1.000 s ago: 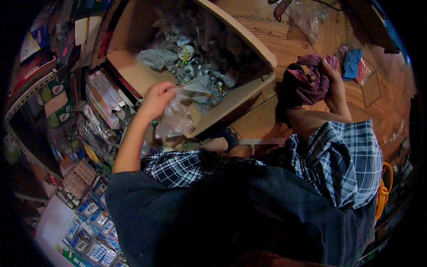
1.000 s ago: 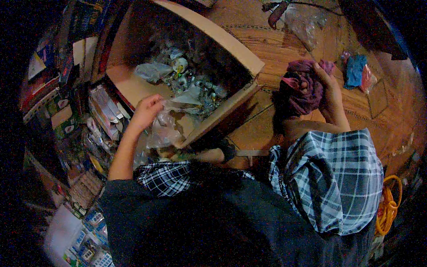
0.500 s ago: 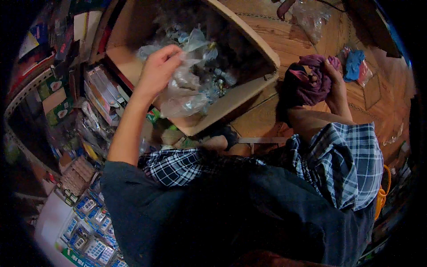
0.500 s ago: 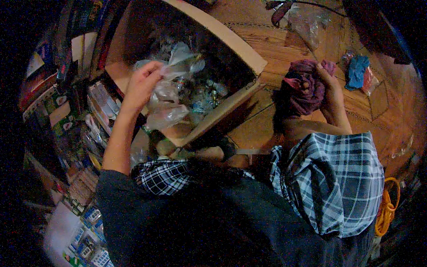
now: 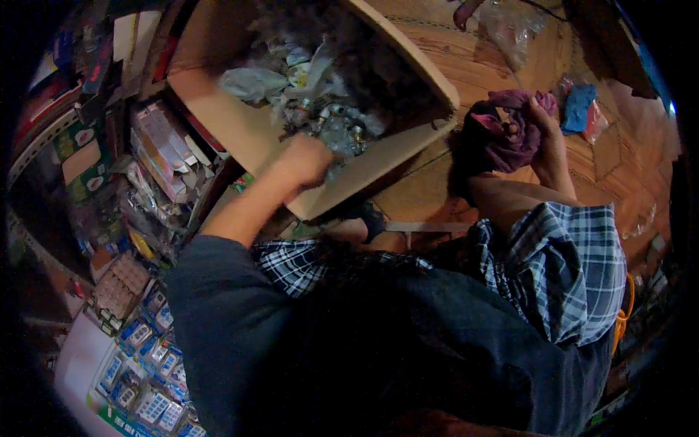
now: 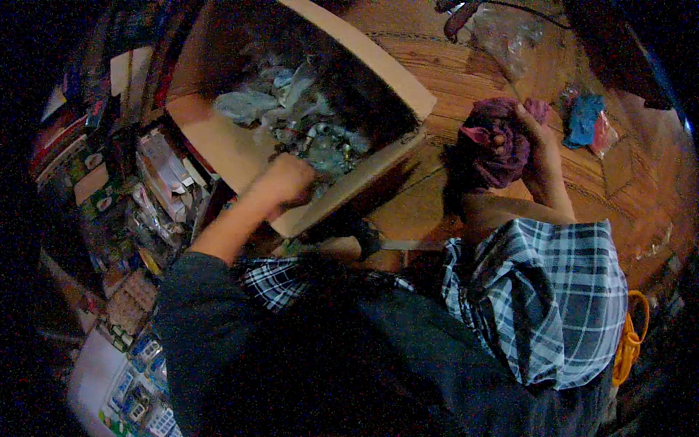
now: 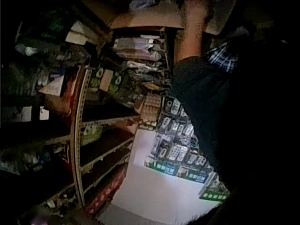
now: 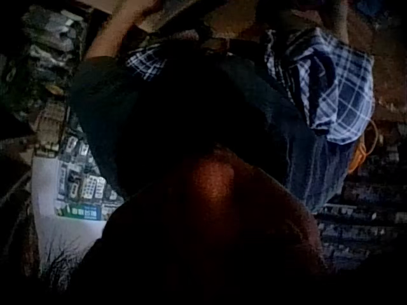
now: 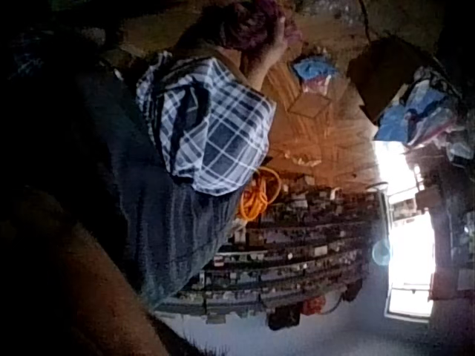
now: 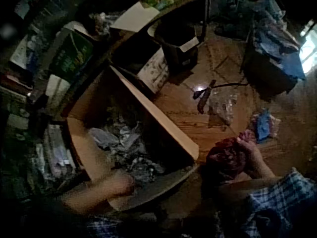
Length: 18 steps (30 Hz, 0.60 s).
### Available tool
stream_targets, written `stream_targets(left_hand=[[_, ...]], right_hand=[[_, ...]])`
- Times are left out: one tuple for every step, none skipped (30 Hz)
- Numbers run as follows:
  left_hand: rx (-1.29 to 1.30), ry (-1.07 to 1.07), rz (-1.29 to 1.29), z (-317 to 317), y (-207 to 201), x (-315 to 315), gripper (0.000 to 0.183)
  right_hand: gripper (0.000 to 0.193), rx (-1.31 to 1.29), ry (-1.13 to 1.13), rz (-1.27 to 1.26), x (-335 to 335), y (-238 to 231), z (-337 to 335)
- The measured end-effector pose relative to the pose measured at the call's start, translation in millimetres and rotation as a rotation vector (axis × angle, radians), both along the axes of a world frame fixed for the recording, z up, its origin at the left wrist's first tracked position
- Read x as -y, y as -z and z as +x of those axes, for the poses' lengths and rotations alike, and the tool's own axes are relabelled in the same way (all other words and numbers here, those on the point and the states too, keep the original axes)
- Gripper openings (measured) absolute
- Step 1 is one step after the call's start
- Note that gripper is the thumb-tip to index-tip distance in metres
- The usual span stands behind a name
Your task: The person sorts through items in a cardboard box, selects an electrical extension cord in a plastic bag, removes it from the bag, and wipes it with a cloth.
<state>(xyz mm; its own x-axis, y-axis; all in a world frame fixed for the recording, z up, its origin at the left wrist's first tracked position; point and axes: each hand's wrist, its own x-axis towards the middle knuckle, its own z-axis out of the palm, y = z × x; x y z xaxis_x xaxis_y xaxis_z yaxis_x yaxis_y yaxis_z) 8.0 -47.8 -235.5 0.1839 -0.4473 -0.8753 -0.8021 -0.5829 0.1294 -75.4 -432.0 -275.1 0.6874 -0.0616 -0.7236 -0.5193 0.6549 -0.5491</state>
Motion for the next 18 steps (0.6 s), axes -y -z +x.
stream_targets(left_hand=[[0.014,0.037,0.026,-9.2,14.0,-3.9,0.026],[0.029,0.072,0.053,-15.5,25.5,-9.2,0.024],[0.031,0.003,0.061,-11.3,20.2,-4.4,0.022],[0.042,-0.070,0.073,-3.6,4.3,1.7,0.021],[0.052,-0.146,0.086,0.8,-5.4,2.9,0.021],[0.060,-0.340,0.016,5.6,-6.4,-5.5,0.020],[0.062,-0.532,-0.053,10.8,-6.9,-18.9,0.019],[0.063,-0.724,-0.123,15.4,-8.9,-29.7,0.018],[-0.008,-0.951,-0.187,20.4,-16.4,-35.6,0.019],[-0.082,-1.176,-0.253,23.9,-25.2,-40.5,0.020],[-0.160,-1.399,-0.322,25.7,-33.9,-42.2,0.022],[-0.259,-1.683,-0.322,26.8,-57.4,-31.6,0.019],[-0.251,-1.785,-0.375,24.2,-67.5,-34.7,0.020],[-0.245,-1.887,-0.429,22.9,-77.3,-39.4,0.021],[-0.240,-1.985,-0.486,25.0,-84.9,-45.3,0.022],[-0.250,-2.055,-0.485,27.5,-88.6,-55.0,0.022],[-0.259,-2.128,-0.485,28.4,-90.0,-68.0,0.022],[-0.267,-2.201,-0.483,28.6,-94.0,-76.9,0.022]], right_hand=[[0.028,-0.008,-0.008,-0.014,-0.4,-2.1,0.7],[0.028,0.019,-0.004,-0.015,-0.3,-2.8,1.5],[0.027,0.039,0.006,-0.014,0.3,-0.9,0.1],[0.027,0.066,0.013,-0.010,0.6,-0.2,-0.3],[0.027,0.080,0.013,-0.006,2.1,2.1,-1.1],[0.027,0.098,0.019,-0.001,4.5,5.2,-2.3],[0.027,0.111,0.027,0.005,5.6,6.2,-5.1],[0.027,0.090,0.026,0.008,6.1,3.0,-6.8],[0.027,0.075,0.021,0.013,5.7,-0.3,-5.2],[0.027,0.061,0.017,0.018,5.2,-1.9,-4.3],[0.028,0.049,0.018,0.043,7.2,1.8,-6.6],[0.028,0.046,0.010,0.074,10.3,9.8,-7.1],[0.029,0.047,0.003,0.102,11.4,12.5,-4.9],[0.030,0.065,-0.018,0.102,10.8,10.4,-2.4],[0.032,0.082,-0.037,0.101,8.7,5.5,-1.7],[0.033,0.098,-0.058,0.100,6.4,0.8,-1.1],[0.031,0.099,-0.016,0.099,3.9,-3.1,-0.1],[0.030,0.099,0.025,0.102,0.5,-6.1,-0.7]])
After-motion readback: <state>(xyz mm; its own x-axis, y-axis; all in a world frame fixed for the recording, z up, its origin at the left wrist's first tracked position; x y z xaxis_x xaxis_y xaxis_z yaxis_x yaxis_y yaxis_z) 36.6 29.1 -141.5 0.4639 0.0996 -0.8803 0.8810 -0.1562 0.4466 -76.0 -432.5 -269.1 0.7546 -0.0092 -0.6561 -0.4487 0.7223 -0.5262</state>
